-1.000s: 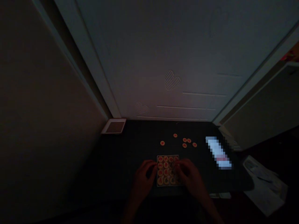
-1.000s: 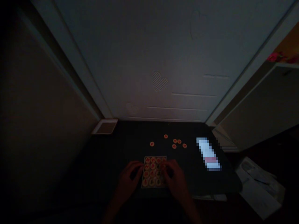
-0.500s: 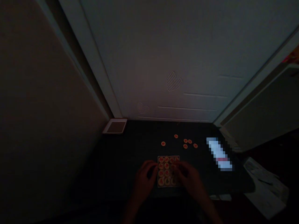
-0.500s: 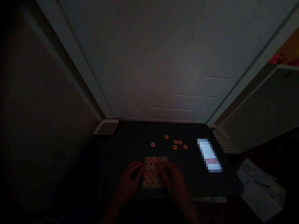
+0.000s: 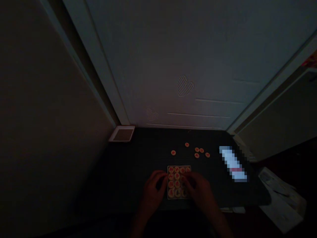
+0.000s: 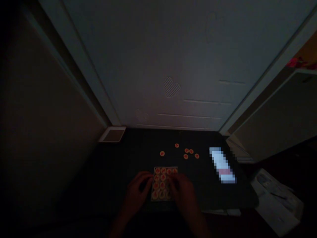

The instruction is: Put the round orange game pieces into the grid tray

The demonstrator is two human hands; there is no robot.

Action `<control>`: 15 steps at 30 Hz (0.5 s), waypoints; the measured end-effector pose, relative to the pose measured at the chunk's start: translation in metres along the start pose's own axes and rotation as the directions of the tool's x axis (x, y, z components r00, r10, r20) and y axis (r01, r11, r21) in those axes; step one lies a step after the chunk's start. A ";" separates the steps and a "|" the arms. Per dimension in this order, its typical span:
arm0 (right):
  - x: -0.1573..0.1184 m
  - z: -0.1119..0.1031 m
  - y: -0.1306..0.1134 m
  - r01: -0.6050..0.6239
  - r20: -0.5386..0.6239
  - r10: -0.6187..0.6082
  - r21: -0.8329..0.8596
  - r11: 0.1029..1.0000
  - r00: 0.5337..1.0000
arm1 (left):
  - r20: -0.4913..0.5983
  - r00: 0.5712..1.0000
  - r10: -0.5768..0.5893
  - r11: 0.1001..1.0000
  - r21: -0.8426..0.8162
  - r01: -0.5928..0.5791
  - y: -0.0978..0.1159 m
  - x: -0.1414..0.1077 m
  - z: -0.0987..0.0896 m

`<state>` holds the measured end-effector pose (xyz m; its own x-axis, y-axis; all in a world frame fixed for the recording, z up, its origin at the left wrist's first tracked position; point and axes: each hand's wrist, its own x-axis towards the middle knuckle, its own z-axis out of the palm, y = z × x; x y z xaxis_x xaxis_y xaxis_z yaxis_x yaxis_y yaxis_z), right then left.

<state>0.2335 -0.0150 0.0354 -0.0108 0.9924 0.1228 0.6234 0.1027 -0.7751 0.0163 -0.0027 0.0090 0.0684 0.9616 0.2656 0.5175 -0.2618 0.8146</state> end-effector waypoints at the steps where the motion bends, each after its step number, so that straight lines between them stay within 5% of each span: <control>1: 0.000 0.001 0.000 0.005 -0.010 -0.005 -0.014 1.000 1.000 | -0.001 1.000 -0.001 1.000 0.001 0.001 0.000 0.000 0.000; 6: -0.004 0.001 -0.001 0.050 -0.034 -0.054 -0.115 0.992 0.998 | 0.018 1.000 -0.005 1.000 -0.011 0.005 0.000 0.000 0.000; 15: -0.018 -0.004 -0.009 0.234 0.103 -0.213 -0.289 0.928 0.972 | 0.007 1.000 -0.013 1.000 -0.012 0.013 0.000 -0.001 0.001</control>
<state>0.2311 -0.0336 0.0428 -0.2236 0.9494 0.2206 0.8018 0.3078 -0.5122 0.0169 -0.0032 0.0089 0.0679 0.9654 0.2516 0.5077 -0.2506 0.8243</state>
